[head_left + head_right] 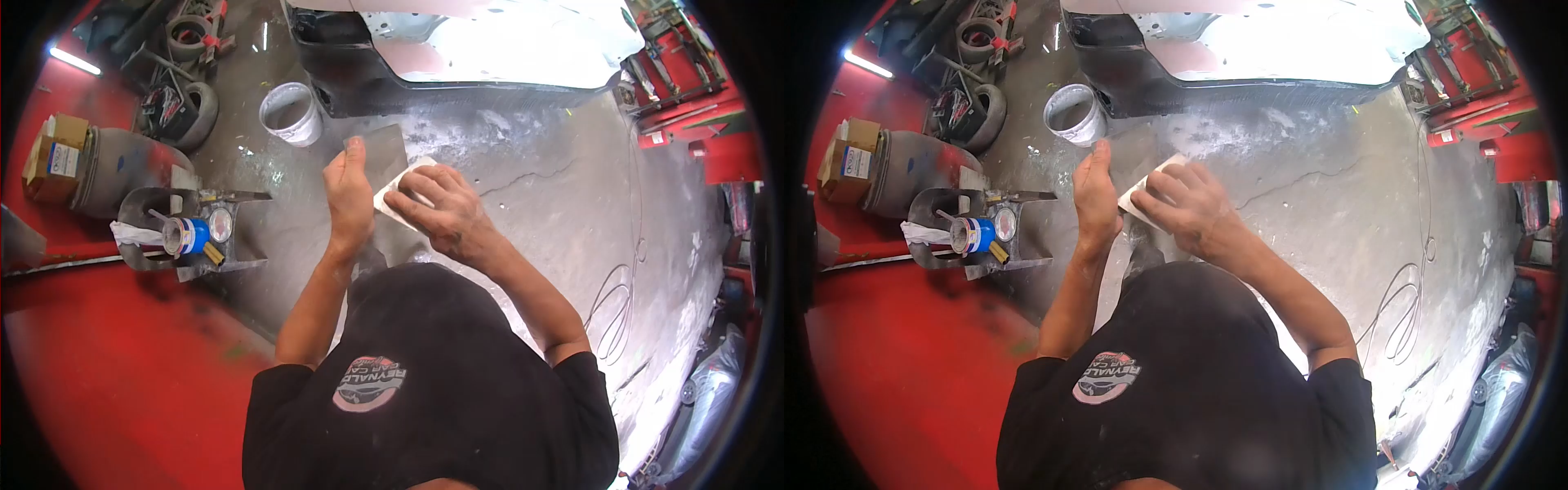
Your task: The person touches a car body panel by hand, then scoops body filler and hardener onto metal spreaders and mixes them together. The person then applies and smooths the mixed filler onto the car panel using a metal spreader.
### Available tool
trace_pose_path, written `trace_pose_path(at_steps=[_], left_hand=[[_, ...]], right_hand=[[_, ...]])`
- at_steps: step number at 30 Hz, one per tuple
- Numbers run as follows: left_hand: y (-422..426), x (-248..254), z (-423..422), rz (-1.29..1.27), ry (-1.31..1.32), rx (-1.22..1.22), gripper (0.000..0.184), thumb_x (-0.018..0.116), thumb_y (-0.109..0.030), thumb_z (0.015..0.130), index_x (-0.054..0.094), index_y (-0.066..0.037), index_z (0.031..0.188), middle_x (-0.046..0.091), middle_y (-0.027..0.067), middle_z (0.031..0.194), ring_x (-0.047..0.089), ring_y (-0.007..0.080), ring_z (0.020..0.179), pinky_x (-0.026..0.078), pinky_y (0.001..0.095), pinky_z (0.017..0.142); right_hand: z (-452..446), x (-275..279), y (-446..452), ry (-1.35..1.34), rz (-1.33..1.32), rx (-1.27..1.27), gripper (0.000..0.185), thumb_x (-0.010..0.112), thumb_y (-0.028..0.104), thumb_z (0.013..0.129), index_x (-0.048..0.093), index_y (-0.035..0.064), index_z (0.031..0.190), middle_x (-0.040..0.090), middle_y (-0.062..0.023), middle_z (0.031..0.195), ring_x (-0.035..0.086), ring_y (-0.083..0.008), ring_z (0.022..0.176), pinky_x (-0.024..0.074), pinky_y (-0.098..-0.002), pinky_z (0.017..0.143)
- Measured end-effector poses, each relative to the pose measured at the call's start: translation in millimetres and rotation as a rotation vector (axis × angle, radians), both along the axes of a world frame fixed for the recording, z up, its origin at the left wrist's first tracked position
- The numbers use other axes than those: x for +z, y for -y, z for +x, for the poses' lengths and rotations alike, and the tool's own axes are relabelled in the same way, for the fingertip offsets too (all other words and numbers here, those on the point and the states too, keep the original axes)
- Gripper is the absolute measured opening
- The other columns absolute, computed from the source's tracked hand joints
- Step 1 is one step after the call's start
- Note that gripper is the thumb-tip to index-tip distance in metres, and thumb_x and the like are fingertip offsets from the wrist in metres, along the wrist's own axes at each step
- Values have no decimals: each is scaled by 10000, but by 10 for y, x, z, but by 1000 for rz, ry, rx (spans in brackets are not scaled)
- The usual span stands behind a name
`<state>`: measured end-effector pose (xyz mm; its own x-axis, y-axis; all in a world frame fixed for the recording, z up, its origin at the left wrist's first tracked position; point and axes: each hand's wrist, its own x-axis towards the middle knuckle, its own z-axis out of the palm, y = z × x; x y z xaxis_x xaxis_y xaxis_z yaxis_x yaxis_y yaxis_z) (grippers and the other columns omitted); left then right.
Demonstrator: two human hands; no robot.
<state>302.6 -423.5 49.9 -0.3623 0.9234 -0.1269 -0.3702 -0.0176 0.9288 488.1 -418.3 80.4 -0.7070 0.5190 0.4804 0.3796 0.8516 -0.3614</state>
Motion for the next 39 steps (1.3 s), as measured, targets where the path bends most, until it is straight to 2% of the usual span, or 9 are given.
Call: trace_pose_path(at_steps=[7,11,12,18,23,24,27,30,39], left_hand=[[1,187,-98,19,21,86,434,495,-326,1161,660,-49,870,634,-36,838,549,44,759,470,243,686],[-48,156,-254,96,86,90,382,515,-312,1152,704,-28,979,684,2,908,627,80,827,525,280,755],[-42,124,-248,83,103,77,366,522,-303,1148,715,-19,1023,702,19,940,657,99,853,548,298,782],[170,-72,109,-136,678,-108,372,552,-251,1122,618,39,1345,724,157,1211,732,256,1071,605,411,958],[251,-28,-6,-76,497,-82,381,551,-290,1131,623,32,1322,732,137,1194,739,235,1053,610,395,953],[237,12,-23,-41,465,-63,387,551,-302,1134,629,31,1317,736,130,1190,742,231,1054,611,391,956],[195,218,-26,69,149,-74,390,524,-320,1152,692,28,1096,739,74,1027,688,146,937,569,333,828],[136,-272,28,-2,-96,-161,461,496,-333,1166,697,27,961,709,31,936,618,102,850,519,299,758],[64,-215,69,5,-93,58,448,485,-321,1169,626,-40,851,557,-46,816,471,69,760,401,273,662]], right_hand=[[306,-259,-72,-39,2,60,419,683,51,808,765,84,1218,682,-100,1193,664,-322,1120,530,-477,999],[374,-107,-17,-281,-402,-27,414,592,-138,892,751,16,1241,693,-183,1303,675,-321,1230,530,-451,1054],[356,20,-51,-417,-474,52,648,503,-186,846,685,63,1416,650,-180,1386,641,-377,1266,488,-445,1120],[243,-121,52,-332,-108,91,688,628,-170,776,679,66,1421,626,-189,1349,592,-401,1342,495,-475,1127],[521,-565,-70,-29,-142,26,709,635,-168,750,694,111,1399,635,-188,1315,610,-397,1303,524,-485,1079],[525,-607,3,17,-205,-11,502,644,-121,866,716,50,1333,645,-177,1302,655,-372,1222,559,-456,1013],[519,-563,-67,-174,-201,-245,537,608,-140,834,716,47,1326,667,-173,1241,665,-362,1198,559,-447,1006],[311,-126,-214,-131,-37,-119,485,623,-63,833,735,66,1287,678,-157,1198,673,-348,1171,547,-460,1001],[228,-274,209,-35,-25,-40,422,645,62,827,744,106,1235,673,-103,1191,652,-329,1170,529,-467,981]])
